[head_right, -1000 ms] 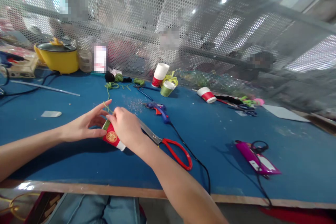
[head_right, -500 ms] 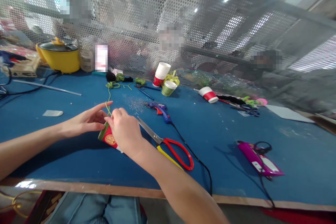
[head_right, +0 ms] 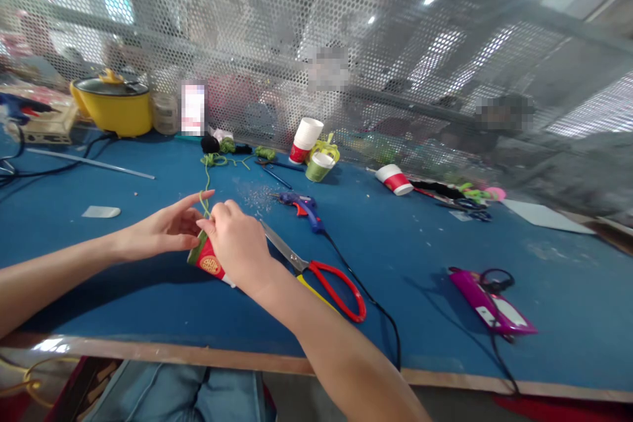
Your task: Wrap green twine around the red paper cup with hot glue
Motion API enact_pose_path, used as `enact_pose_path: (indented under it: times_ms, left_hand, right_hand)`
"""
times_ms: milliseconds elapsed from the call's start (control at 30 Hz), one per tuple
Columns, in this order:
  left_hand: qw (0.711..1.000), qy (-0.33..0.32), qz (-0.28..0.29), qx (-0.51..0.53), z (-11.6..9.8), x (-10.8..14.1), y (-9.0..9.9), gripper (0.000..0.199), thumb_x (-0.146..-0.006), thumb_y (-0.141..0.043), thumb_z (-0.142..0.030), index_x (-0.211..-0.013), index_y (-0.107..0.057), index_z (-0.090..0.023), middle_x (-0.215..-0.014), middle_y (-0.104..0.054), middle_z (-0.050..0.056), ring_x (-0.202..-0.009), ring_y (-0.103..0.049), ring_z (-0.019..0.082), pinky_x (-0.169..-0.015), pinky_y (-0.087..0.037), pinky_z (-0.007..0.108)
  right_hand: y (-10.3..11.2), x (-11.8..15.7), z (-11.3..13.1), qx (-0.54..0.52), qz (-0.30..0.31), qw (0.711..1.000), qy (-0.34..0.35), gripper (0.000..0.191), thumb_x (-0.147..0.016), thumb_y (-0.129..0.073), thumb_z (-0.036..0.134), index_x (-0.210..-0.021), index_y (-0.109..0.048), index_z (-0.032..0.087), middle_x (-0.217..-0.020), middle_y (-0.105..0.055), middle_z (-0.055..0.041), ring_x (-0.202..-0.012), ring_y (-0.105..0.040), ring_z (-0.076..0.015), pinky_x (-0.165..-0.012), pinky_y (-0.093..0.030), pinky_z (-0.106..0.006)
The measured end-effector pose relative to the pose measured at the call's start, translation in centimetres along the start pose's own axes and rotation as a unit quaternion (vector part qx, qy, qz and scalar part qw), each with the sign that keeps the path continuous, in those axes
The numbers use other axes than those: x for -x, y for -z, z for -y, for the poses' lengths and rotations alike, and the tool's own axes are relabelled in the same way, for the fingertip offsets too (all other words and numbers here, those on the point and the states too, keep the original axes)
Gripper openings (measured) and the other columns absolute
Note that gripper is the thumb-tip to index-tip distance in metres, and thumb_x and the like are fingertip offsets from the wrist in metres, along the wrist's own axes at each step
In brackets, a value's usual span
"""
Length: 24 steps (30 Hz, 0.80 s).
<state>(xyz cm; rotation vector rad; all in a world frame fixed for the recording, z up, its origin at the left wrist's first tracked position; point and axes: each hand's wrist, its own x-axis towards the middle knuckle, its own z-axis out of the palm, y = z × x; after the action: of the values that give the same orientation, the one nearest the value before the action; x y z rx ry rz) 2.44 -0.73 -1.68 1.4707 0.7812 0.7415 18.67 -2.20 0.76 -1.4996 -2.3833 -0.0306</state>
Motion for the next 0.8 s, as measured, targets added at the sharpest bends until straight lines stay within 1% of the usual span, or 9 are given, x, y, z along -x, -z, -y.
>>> enact_pose_path:
  times_ms: [200,333,400,533,667,800]
  left_hand:
    - [1.000,-0.012,-0.001,-0.012,0.0,0.0,0.0,0.083,-0.068,-0.061,-0.020,-0.138,-0.016,-0.019,-0.088,-0.053,0.002,-0.079,-0.053,0.014,-0.070,-0.043,0.030]
    - [0.998,-0.050,-0.002,-0.028,0.4,0.0,0.1,0.082,-0.069,-0.061,-0.018,-0.138,-0.016,-0.021,-0.088,-0.053,0.002,-0.083,-0.053,0.015,-0.077,-0.043,0.033]
    - [0.998,-0.057,0.001,-0.033,0.4,0.1,0.1,0.081,-0.070,-0.060,-0.018,-0.138,-0.016,-0.022,-0.089,-0.053,0.002,-0.085,-0.052,0.016,-0.079,-0.043,0.035]
    - [0.998,-0.046,0.003,-0.039,0.1,0.2,0.0,0.081,-0.070,-0.060,-0.019,-0.138,-0.016,-0.021,-0.093,-0.053,0.004,-0.088,-0.053,0.018,-0.082,-0.042,0.038]
    - [0.998,-0.041,0.003,-0.043,-0.1,0.2,-0.2,0.082,-0.069,-0.061,-0.019,-0.137,-0.016,-0.021,-0.095,-0.054,0.004,-0.090,-0.054,0.019,-0.082,-0.043,0.038]
    - [0.998,-0.038,-0.006,-0.059,0.0,0.2,-0.4,0.081,-0.068,-0.060,-0.016,-0.137,-0.017,-0.020,-0.093,-0.053,0.003,-0.089,-0.055,0.019,-0.082,-0.044,0.037]
  right_hand:
    - [0.1,-0.1,-0.1,-0.035,-0.002,0.999,-0.008,0.019,-0.087,-0.050,0.029,-0.073,-0.052,0.017,-0.079,-0.056,-0.0020,-0.066,-0.053,-0.0133,-0.056,-0.032,-0.024]
    - [-0.2,-0.2,-0.4,-0.064,0.015,0.998,-0.022,0.018,-0.088,-0.049,0.028,-0.073,-0.051,0.017,-0.076,-0.056,-0.0011,-0.067,-0.053,-0.0133,-0.058,-0.034,-0.024]
    - [-0.3,-0.2,-0.4,-0.067,0.020,0.997,-0.023,0.017,-0.088,-0.049,0.027,-0.074,-0.051,0.017,-0.076,-0.056,-0.0014,-0.068,-0.054,-0.0139,-0.059,-0.035,-0.024]
    - [-0.3,-0.1,-0.1,-0.049,0.020,0.998,-0.031,0.015,-0.088,-0.048,0.026,-0.077,-0.053,0.017,-0.080,-0.058,-0.0028,-0.069,-0.056,-0.0148,-0.059,-0.036,-0.025]
    - [-0.2,0.0,0.4,-0.011,0.025,0.999,-0.041,0.016,-0.088,-0.047,0.029,-0.083,-0.056,0.017,-0.084,-0.060,-0.0041,-0.069,-0.058,-0.0159,-0.054,-0.033,-0.025]
    - [-0.3,0.1,0.8,0.021,0.032,0.999,-0.036,0.020,-0.089,-0.046,0.031,-0.089,-0.057,0.015,-0.086,-0.061,-0.0056,-0.068,-0.059,-0.0168,-0.052,-0.031,-0.027]
